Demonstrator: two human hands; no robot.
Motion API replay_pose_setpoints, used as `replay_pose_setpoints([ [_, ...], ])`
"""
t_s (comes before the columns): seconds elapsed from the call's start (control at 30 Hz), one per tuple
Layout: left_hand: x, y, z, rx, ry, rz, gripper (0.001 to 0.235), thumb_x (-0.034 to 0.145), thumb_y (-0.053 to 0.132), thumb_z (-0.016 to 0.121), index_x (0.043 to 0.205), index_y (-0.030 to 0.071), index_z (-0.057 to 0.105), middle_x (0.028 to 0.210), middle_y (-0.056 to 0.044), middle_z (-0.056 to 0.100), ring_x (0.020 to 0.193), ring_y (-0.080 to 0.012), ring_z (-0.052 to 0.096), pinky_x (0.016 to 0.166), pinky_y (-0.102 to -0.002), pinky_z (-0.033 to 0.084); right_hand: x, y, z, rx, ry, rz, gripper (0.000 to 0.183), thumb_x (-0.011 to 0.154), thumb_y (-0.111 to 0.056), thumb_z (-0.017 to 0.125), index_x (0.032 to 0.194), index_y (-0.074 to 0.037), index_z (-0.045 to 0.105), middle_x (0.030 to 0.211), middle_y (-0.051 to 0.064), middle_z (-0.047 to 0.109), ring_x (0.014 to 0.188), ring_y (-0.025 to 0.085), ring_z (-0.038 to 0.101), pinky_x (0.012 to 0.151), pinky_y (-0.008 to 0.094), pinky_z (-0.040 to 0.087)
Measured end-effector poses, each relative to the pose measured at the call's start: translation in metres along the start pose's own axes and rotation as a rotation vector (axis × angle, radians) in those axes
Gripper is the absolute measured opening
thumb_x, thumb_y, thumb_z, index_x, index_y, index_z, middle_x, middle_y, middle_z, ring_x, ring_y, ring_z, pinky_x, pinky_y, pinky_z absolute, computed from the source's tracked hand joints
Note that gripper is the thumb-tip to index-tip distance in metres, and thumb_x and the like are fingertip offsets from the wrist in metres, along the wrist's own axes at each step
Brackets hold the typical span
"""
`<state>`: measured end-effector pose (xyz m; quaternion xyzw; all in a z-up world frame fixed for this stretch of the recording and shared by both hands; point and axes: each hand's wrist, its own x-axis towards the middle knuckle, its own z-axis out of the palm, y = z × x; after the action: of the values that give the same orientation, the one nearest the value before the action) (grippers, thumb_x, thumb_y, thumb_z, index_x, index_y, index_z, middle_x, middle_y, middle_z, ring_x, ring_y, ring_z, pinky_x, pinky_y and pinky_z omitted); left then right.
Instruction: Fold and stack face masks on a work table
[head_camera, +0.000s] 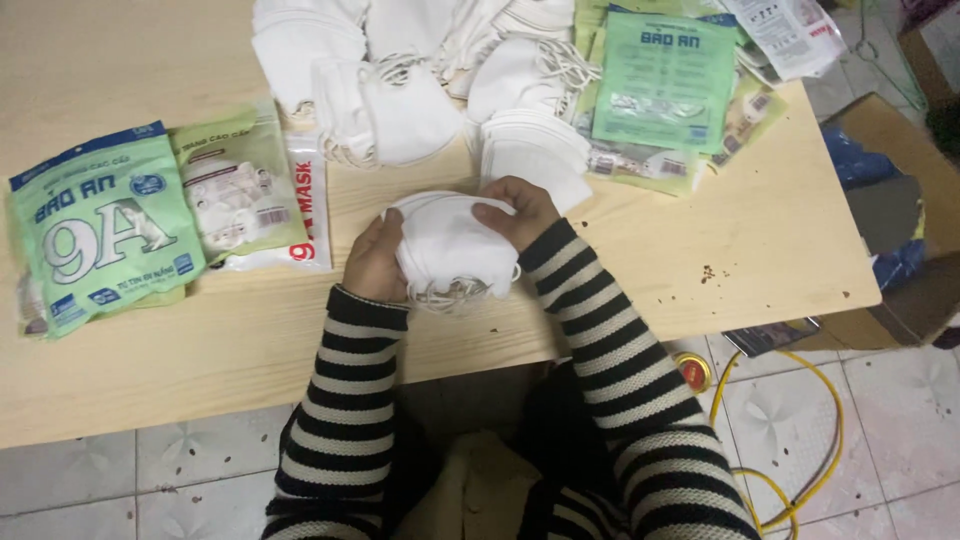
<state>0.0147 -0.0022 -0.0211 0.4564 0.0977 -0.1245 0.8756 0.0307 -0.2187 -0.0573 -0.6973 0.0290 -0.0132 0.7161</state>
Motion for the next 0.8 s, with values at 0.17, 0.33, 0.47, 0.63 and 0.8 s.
replay_pose_setpoints([
  [0.17,-0.023,0.022,0.025,-0.066,0.017,0.021,0.033,0.105,0.028,0.058,0.114,-0.003,0.063,0.101,-0.019,0.069,0.093,-0.0292,0.074,0.087,-0.049,0.063,-0.004,0.003,0.005,0.083,0.087,0.040,0.020,0.085,-0.013,0.085,0.098,-0.004,0.073,0.075,0.010,0.072,0.061,0.014,0.068,0.056,0.023,0.056],
  [0.33,-0.015,0.015,0.018,0.025,-0.076,0.008,0.033,0.104,0.025,0.063,0.118,-0.004,0.063,0.096,-0.017,0.071,0.085,-0.0271,0.074,0.079,-0.046,0.064,-0.003,0.010,0.015,0.086,0.147,0.022,0.019,0.083,-0.014,0.086,0.093,-0.005,0.073,0.070,0.008,0.070,0.061,0.013,0.067,0.058,0.021,0.055],
  [0.47,-0.018,0.018,0.016,0.009,-0.035,0.045,0.028,0.104,0.023,0.061,0.115,-0.003,0.062,0.092,-0.015,0.070,0.082,-0.0243,0.074,0.075,-0.040,0.065,-0.015,-0.029,0.013,-0.087,0.120,0.020,0.027,0.082,-0.017,0.089,0.102,-0.006,0.074,0.079,0.012,0.071,0.070,0.020,0.067,0.068,0.029,0.057],
  [0.63,-0.002,0.012,-0.009,0.113,0.005,0.114,0.026,0.106,0.022,0.057,0.115,-0.002,0.064,0.089,-0.013,0.070,0.077,-0.0205,0.073,0.072,-0.037,0.065,-0.018,-0.048,-0.012,-0.281,0.154,0.035,0.018,0.084,-0.016,0.086,0.097,-0.008,0.076,0.082,0.012,0.073,0.078,0.020,0.066,0.076,0.032,0.057],
  [0.8,0.003,0.006,-0.016,0.285,-0.043,0.084,0.028,0.108,0.025,0.054,0.115,0.001,0.067,0.084,-0.011,0.069,0.071,-0.0191,0.069,0.068,-0.032,0.063,-0.018,-0.041,-0.017,0.296,0.119,-0.088,0.012,0.091,-0.006,0.077,0.097,0.001,0.069,0.065,0.011,0.069,0.056,0.014,0.068,0.060,0.019,0.056],
])
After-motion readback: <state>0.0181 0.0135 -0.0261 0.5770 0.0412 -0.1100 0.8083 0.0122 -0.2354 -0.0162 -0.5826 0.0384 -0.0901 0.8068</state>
